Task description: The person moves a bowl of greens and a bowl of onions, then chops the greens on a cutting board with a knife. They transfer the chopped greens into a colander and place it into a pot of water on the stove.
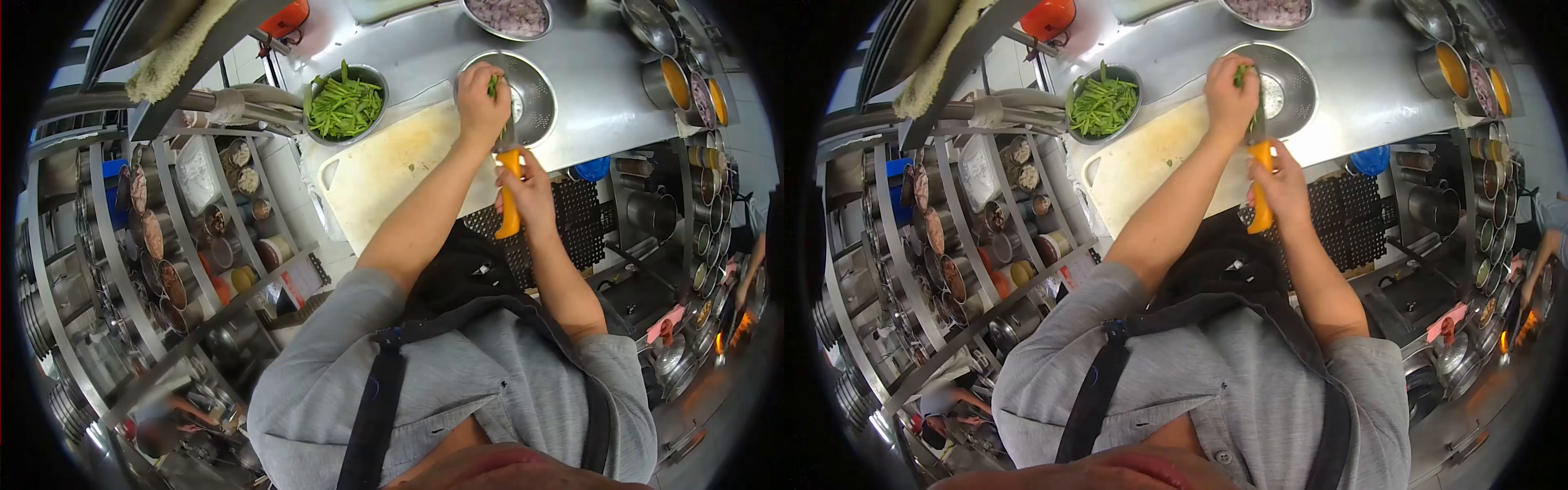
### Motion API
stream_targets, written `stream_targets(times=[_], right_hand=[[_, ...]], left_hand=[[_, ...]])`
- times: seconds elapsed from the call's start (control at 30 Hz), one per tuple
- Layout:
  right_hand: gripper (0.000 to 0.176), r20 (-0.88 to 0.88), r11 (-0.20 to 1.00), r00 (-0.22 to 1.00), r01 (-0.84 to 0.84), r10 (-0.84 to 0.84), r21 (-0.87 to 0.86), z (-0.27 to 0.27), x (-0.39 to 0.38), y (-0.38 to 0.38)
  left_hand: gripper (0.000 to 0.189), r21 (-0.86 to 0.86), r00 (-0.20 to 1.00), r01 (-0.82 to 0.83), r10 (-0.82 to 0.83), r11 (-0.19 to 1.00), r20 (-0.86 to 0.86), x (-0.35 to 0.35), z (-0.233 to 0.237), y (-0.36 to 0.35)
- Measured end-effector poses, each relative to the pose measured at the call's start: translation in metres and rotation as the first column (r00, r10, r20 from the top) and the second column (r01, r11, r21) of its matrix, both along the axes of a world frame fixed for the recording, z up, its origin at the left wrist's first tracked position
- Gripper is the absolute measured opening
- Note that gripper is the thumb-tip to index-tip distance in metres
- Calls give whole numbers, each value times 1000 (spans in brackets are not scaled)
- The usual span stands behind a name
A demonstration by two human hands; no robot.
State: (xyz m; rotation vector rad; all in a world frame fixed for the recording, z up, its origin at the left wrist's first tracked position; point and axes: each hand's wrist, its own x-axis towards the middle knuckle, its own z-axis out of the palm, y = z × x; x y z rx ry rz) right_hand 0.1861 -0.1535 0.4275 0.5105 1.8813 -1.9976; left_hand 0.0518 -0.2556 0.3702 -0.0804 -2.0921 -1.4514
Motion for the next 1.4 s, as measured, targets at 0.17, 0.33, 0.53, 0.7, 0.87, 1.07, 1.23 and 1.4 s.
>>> stream_targets(times=[0.17,0.33,0.53,0.7,0.87,1.07,1.23,1.4], right_hand=[[47,-87,967,996,55,-34,250,0,5,38],[41,-194,888,967,-61,165,455,-16,39,46],[42,-215,753,827,-324,519,573,-52,52,23],[45,-152,680,805,-363,573,637,-60,44,21],[43,-136,650,793,-373,594,662,-57,38,25],[43,-151,670,795,-374,588,641,-55,38,24],[44,-176,694,812,-338,557,635,-54,41,20],[49,-256,637,771,-239,583,733,-50,39,12]], left_hand=[[19,-270,978,181,-145,946,147,-8,-1,-23],[14,-436,982,71,13,897,187,1,25,-141],[20,-640,698,393,238,661,675,-29,21,-236],[24,-629,664,474,218,617,715,-38,13,-250],[24,-594,595,507,245,624,765,-39,24,-233],[32,-709,634,460,360,534,684,-44,15,-244],[26,-318,575,275,110,907,811,-32,42,-277],[15,147,546,67,-160,987,823,2,80,-266]])
